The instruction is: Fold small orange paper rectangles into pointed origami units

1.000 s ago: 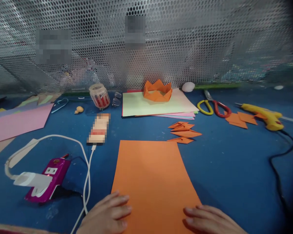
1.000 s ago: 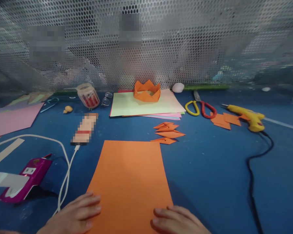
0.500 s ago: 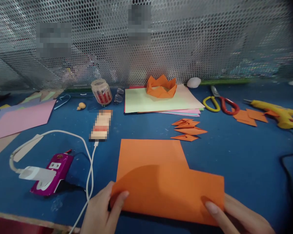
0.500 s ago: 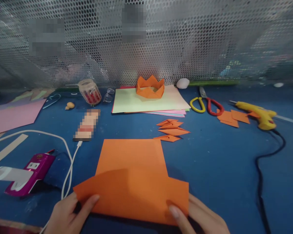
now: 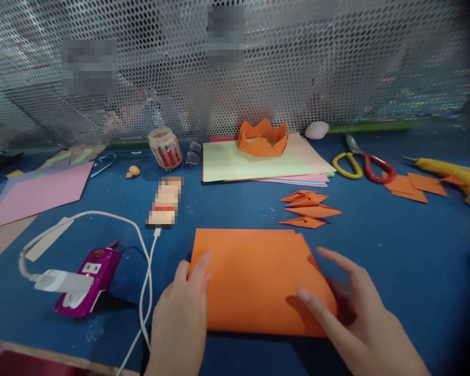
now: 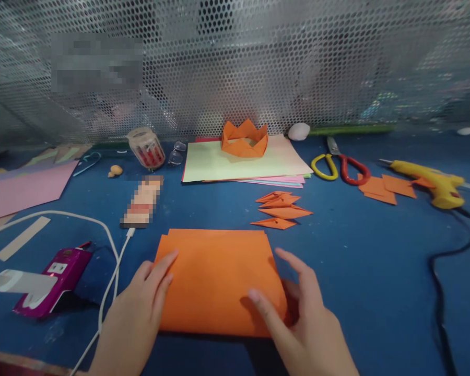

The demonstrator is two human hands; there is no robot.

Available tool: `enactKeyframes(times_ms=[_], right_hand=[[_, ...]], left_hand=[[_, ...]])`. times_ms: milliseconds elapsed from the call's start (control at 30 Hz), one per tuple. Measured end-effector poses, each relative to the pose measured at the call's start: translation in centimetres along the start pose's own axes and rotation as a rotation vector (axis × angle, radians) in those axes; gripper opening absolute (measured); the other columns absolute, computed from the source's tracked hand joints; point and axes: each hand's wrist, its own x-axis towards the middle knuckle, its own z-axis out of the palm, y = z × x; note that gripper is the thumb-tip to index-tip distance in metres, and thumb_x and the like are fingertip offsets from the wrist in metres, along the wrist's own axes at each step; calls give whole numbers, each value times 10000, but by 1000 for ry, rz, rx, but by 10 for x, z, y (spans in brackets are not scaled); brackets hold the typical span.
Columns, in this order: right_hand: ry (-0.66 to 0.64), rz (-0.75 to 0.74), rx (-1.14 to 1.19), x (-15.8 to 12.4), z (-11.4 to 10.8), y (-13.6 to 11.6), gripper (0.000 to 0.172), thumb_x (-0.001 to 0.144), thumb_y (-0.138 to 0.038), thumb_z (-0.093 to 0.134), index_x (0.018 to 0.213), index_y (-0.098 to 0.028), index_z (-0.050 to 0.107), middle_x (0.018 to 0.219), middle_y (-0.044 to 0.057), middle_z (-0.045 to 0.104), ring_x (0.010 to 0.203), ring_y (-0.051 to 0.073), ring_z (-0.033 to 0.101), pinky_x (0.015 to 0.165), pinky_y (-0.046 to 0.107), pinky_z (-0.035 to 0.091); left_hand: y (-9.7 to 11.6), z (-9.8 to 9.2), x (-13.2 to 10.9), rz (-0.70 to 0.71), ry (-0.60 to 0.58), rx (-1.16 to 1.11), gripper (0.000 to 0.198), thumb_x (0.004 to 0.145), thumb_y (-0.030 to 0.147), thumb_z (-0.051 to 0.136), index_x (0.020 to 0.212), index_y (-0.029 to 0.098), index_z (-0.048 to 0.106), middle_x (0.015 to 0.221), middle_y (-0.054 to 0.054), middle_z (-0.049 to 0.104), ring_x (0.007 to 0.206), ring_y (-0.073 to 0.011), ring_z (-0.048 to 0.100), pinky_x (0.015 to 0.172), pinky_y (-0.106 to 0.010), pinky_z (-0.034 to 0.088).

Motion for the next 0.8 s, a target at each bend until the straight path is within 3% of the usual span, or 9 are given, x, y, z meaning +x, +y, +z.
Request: enactKeyframes(times_ms=[67, 133, 200, 300, 400, 467, 533, 667, 800], right_hand=[[40, -43, 15, -1, 5, -3, 926, 961, -778, 781, 1699, -248, 600, 1042, 93, 927, 804, 301, 909, 645, 316, 727], [61, -105, -12, -2, 10, -6, 785, 1016, -778, 718, 1610, -265, 716, 1093, 97, 928, 875, 301, 919, 692, 317, 741], [28, -183, -60, 0, 13, -9, 585, 1056, -746, 683, 1381, -299, 872, 1142, 94, 928, 925, 301, 921, 656, 292, 731], [10, -253, -95, 3, 14, -11, 481, 1107, -678, 626, 1191, -320, 936, 1077, 84, 926, 869, 280, 915, 551, 252, 690], [54, -249, -94, 5, 15, -12, 502, 1140, -655, 575, 1183, -308, 935, 979, 79, 902, 819, 256, 904, 528, 228, 667], [61, -247, -98, 4, 16, -12, 484, 1140, -636, 584, 1194, -305, 933, 949, 72, 888, 777, 237, 893, 505, 211, 643], [74, -246, -103, 3, 18, -11, 452, 1135, -608, 604, 1205, -303, 930, 945, 68, 880, 754, 227, 882, 499, 205, 631], [75, -190, -84, -5, 23, -9, 484, 1151, -630, 582, 1285, -298, 906, 952, 61, 843, 752, 218, 854, 535, 227, 631], [64, -39, -66, -15, 29, -11, 506, 1182, -642, 527, 1383, -327, 867, 1016, 57, 809, 793, 218, 826, 485, 255, 554]], left_hand=[[-1, 3, 6, 28, -7, 43, 561, 1153, 105, 402, 1502, 288, 801, 1031, -58, 765, 650, -203, 774, 628, -271, 577], [-2, 8, 10, 46, 1, 64, 544, 1174, 135, 388, 1495, 253, 811, 1076, -78, 767, 647, -206, 771, 629, -291, 600], [-4, 12, 11, 68, 20, 69, 497, 1198, 220, 409, 1499, 212, 804, 1168, -119, 780, 744, -248, 815, 689, -347, 661], [-10, 16, 11, 142, 26, 58, 465, 1202, 343, 504, 1566, 191, 750, 1507, -219, 730, 1188, -388, 841, 907, -496, 730], [-16, 15, 10, 230, 29, 42, 506, 1192, 346, 583, 1669, 195, 655, 1845, -259, 451, 1564, -475, 637, 1093, -600, 690], [-17, 13, 10, 291, 38, 26, 486, 1197, 255, 558, 1671, 212, 655, 1883, -218, 412, 1667, -446, 533, 1228, -619, 611], [-16, 12, 9, 363, 20, -1, 480, 1197, 182, 517, 1642, 242, 687, 1831, -158, 522, 1681, -373, 531, 1313, -570, 547], [-12, 22, 9, 445, -54, -35, 526, 1170, 219, 539, 1684, 237, 645, 1760, -119, 618, 1615, -310, 620, 1271, -451, 593], [-8, 43, 5, 405, -45, -22, 609, 1108, 155, 472, 1698, 189, 619, 1780, -143, 583, 1636, -319, 593, 1263, -479, 598]])
